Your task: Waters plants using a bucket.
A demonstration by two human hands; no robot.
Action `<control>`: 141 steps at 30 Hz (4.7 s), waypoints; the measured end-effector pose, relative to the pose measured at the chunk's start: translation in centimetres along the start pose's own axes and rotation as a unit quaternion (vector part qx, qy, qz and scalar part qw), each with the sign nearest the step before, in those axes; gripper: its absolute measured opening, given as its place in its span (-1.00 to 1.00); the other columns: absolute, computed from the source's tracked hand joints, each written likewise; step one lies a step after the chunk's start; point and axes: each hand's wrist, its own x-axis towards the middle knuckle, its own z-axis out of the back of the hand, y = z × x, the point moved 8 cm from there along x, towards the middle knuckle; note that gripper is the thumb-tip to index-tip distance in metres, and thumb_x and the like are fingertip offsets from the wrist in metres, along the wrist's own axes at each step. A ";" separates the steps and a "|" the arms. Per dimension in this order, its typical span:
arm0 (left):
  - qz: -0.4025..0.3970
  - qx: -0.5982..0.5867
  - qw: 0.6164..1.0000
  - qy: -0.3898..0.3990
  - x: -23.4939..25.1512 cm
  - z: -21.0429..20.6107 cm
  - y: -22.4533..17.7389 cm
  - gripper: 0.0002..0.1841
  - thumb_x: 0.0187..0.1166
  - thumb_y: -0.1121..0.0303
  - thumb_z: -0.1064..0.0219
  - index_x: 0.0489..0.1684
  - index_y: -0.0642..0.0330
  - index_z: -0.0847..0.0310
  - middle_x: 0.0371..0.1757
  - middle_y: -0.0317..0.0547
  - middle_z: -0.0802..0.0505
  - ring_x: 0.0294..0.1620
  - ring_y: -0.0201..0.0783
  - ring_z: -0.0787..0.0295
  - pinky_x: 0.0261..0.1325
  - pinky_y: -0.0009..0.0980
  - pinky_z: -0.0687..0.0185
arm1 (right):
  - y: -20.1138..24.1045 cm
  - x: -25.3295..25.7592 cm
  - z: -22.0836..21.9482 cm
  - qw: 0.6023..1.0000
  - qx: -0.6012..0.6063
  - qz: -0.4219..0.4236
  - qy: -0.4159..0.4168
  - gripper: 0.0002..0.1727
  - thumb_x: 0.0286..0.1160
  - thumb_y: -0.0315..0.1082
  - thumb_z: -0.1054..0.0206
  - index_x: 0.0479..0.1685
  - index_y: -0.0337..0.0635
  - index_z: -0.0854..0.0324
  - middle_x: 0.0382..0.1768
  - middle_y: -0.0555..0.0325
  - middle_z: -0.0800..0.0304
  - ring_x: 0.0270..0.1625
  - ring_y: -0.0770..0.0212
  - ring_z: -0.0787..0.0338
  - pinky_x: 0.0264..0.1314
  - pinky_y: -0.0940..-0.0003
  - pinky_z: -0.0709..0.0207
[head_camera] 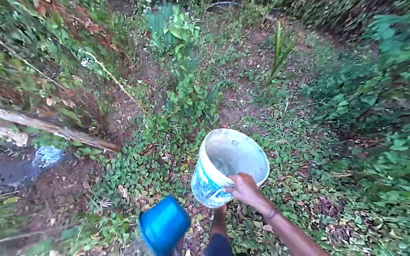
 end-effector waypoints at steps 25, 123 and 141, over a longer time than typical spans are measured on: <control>0.035 0.034 0.998 -0.030 28.0 -38.0 21.3 -0.53 0.83 0.04 0.02 0.49 0.17 -0.37 0.27 0.15 -0.75 0.19 0.04 -0.77 0.18 0.05 -0.74 | -17.3 30.0 24.7 0.996 0.088 -0.018 -0.027 -0.59 0.11 0.10 -0.65 -0.16 0.05 -0.90 -0.38 0.10 -0.89 -0.18 -0.03 -0.88 0.07 -0.33 -0.67; -0.001 0.271 0.953 -0.137 56.9 -76.7 62.5 -0.73 0.79 0.07 -0.08 0.04 0.09 -0.44 -0.11 -0.13 -0.68 0.06 -0.14 -0.68 0.29 0.04 -0.61 | -80.9 78.5 36.4 0.938 0.178 -0.284 -0.090 -0.40 0.32 0.09 -0.44 0.21 -0.18 -0.69 0.07 -0.25 -0.81 0.25 -0.28 -0.76 0.25 -0.35 -0.53; 0.017 0.242 0.963 -0.115 52.6 -78.4 61.9 -0.66 0.81 0.07 -0.05 0.16 0.16 -0.46 0.02 -0.03 -0.75 0.12 -0.08 -0.74 0.31 0.02 -0.66 | -82.9 77.4 35.6 0.925 0.218 -0.297 -0.094 -0.42 0.47 -0.04 -0.40 0.34 -0.31 -0.61 0.21 -0.38 -0.73 0.37 -0.36 -0.67 0.39 -0.41 -0.43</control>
